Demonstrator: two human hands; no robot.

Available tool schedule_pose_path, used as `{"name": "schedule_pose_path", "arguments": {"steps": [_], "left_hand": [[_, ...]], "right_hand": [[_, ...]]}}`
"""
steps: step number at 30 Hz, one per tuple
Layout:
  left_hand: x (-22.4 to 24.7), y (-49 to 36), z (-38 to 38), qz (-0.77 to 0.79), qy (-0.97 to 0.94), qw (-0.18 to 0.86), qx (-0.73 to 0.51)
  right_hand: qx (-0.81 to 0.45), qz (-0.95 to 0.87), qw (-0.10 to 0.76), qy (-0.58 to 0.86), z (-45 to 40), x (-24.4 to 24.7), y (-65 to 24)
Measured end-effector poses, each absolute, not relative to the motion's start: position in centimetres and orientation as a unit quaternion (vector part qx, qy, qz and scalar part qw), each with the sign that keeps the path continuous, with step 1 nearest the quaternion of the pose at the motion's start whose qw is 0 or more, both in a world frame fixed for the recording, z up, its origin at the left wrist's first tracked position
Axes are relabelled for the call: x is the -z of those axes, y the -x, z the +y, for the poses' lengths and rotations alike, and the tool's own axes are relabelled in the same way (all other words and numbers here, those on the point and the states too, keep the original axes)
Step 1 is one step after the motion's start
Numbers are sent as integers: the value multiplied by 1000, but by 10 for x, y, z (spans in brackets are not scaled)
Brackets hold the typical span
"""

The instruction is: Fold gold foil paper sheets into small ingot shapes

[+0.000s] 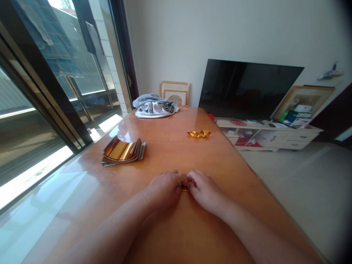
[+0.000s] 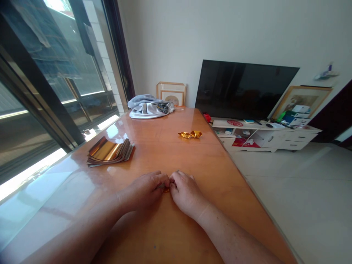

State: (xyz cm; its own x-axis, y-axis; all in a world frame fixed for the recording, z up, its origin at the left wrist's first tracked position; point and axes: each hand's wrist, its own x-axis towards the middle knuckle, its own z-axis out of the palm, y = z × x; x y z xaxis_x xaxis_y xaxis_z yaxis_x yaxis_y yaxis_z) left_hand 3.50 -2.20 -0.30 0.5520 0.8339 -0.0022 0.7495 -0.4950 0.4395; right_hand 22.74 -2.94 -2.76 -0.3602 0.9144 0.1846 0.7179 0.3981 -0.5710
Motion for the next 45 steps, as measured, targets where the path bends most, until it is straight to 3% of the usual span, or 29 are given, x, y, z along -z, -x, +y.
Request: {"name": "schedule_pose_path", "arguments": {"steps": [11,23,34,45], "left_hand": [[4,-33,-20,453,-858,218,-104],[4,-32,-16,434,-864,231,-107],[6,-33,-17,453,-857,221,-111],[4,-32,-17,446,-859,231,-99]], "right_hand": [[-232,-802,280,475,-30,20,-245],[-40,-903,74,422,-63,-14,-234],[44,-897,39,438,-73,-1,-244],[35,-885,15,465,-84,-5,-266]]}}
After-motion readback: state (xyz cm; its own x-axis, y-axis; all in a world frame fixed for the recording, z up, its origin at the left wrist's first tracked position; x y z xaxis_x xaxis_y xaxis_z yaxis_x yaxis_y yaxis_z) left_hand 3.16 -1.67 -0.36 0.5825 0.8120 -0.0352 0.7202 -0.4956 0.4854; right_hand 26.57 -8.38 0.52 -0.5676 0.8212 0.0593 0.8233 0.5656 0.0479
